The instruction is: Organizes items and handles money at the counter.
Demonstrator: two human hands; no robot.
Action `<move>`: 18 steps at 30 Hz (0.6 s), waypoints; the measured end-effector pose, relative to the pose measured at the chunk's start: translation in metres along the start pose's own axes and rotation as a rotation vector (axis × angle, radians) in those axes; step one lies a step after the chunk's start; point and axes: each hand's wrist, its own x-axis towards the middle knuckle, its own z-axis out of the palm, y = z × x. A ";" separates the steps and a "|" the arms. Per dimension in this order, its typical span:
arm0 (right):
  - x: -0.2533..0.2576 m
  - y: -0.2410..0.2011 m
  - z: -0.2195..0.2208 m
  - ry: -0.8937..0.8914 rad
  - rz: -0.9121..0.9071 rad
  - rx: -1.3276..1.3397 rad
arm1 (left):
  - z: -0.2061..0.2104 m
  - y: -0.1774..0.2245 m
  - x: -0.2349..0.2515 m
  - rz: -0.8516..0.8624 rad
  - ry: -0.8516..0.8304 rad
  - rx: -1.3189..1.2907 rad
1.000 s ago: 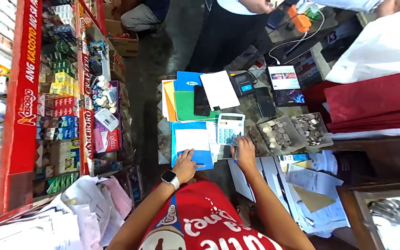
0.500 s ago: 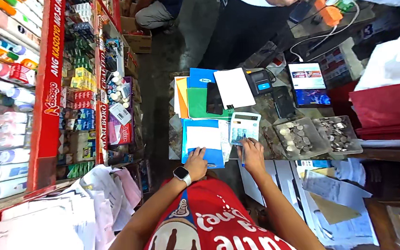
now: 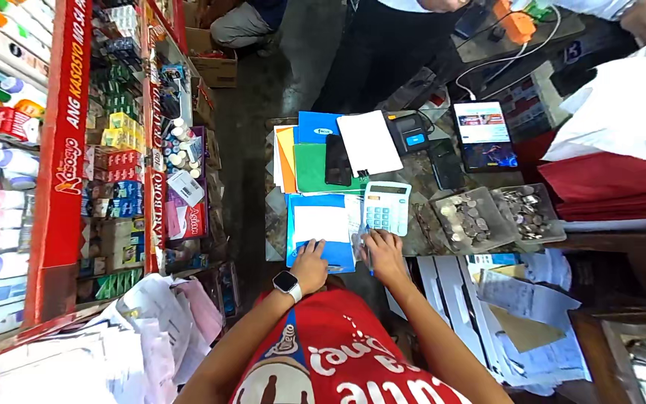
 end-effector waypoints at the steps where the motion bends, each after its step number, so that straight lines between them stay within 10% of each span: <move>1: 0.001 0.001 -0.001 0.002 0.019 -0.002 | -0.001 0.000 0.000 -0.002 -0.005 0.006; 7: -0.007 0.024 -0.011 0.057 0.242 -0.069 | 0.001 -0.003 0.000 0.008 0.011 0.003; 15: 0.042 -0.046 -0.010 0.085 -0.074 0.138 | 0.001 -0.001 -0.001 0.017 0.026 -0.017; 18: 0.055 -0.059 -0.008 0.009 0.086 0.469 | 0.000 -0.003 -0.005 0.034 0.028 -0.042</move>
